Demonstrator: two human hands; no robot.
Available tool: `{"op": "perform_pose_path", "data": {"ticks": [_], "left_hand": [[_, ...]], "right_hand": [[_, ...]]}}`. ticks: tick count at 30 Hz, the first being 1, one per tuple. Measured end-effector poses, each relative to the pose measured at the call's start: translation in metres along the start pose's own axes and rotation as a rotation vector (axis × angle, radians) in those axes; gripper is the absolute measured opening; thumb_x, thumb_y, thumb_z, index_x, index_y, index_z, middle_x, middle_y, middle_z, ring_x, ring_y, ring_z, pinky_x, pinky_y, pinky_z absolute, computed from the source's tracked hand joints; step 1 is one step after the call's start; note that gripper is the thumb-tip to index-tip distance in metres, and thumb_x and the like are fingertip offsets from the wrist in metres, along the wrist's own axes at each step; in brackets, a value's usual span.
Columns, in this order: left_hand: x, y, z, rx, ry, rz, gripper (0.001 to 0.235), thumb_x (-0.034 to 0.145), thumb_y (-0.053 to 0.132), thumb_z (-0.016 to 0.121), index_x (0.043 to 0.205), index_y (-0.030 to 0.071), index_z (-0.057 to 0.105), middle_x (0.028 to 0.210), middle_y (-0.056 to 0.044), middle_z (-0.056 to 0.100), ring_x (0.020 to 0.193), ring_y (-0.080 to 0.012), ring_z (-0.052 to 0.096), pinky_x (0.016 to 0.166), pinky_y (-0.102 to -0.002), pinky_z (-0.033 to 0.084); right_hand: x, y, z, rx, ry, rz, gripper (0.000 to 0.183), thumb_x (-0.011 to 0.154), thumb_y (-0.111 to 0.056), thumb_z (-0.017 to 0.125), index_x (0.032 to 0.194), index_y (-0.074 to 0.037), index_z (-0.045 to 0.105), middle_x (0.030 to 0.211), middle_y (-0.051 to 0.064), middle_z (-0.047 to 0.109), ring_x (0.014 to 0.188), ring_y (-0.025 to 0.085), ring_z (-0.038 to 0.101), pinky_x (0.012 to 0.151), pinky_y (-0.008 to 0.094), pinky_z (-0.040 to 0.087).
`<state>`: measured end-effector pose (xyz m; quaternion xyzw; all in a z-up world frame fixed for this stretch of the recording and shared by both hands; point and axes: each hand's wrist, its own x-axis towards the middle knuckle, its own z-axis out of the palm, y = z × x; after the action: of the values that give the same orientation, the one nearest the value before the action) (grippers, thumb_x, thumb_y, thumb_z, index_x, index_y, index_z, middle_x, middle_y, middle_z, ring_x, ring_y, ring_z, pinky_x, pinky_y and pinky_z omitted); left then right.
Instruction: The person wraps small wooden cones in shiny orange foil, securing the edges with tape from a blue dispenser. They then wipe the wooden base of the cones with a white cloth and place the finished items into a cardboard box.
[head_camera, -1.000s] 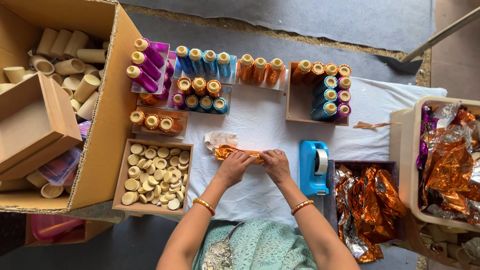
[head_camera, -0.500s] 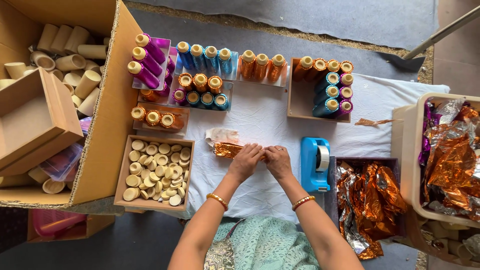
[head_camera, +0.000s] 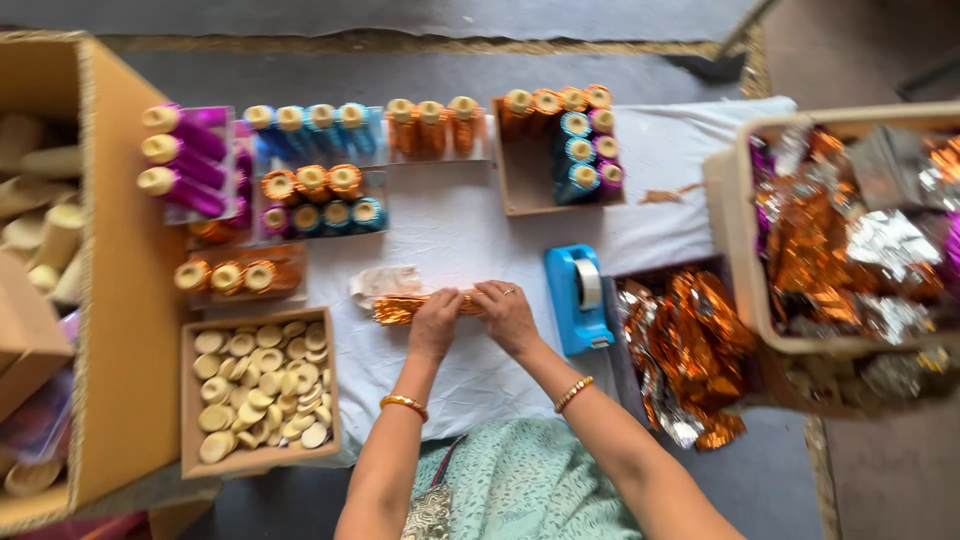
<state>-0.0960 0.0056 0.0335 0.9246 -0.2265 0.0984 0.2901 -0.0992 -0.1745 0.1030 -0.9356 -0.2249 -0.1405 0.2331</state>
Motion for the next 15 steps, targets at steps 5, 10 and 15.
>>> {"op": "perform_pose_path", "data": {"ticks": [5, 10, 15], "left_hand": [[0.002, 0.005, -0.006, -0.036, -0.043, -0.043, 0.034, 0.082, 0.010, 0.071, 0.116, 0.006, 0.068, 0.119, -0.009, 0.070, 0.114, -0.0269, 0.066, 0.096, -0.038, 0.054], [0.002, 0.005, -0.007, -0.028, -0.033, -0.039, 0.034, 0.083, 0.013, 0.073, 0.117, 0.007, 0.070, 0.120, -0.008, 0.070, 0.115, -0.0265, 0.066, 0.097, -0.038, 0.054], [0.004, 0.007, -0.009, -0.012, -0.027, -0.069, 0.030, 0.086, 0.014, 0.073, 0.115, 0.008, 0.071, 0.120, -0.007, 0.071, 0.114, -0.0247, 0.067, 0.095, -0.036, 0.055]], "right_hand": [[-0.081, 0.001, -0.060, 0.203, -0.010, 0.326, 0.020, 0.086, -0.009, 0.074, 0.106, -0.011, 0.077, 0.106, 0.005, 0.075, 0.102, 0.024, 0.068, 0.089, 0.037, 0.052], [-0.130, 0.049, -0.125, 0.049, 0.195, 0.719, 0.013, 0.089, -0.012, 0.073, 0.101, -0.014, 0.079, 0.100, 0.006, 0.071, 0.100, 0.024, 0.065, 0.090, 0.038, 0.053], [-0.117, 0.082, -0.146, -0.240, -0.105, 0.777, 0.020, 0.080, -0.027, 0.080, 0.098, -0.018, 0.082, 0.114, 0.007, 0.057, 0.116, 0.031, 0.047, 0.100, 0.045, 0.039]]}}
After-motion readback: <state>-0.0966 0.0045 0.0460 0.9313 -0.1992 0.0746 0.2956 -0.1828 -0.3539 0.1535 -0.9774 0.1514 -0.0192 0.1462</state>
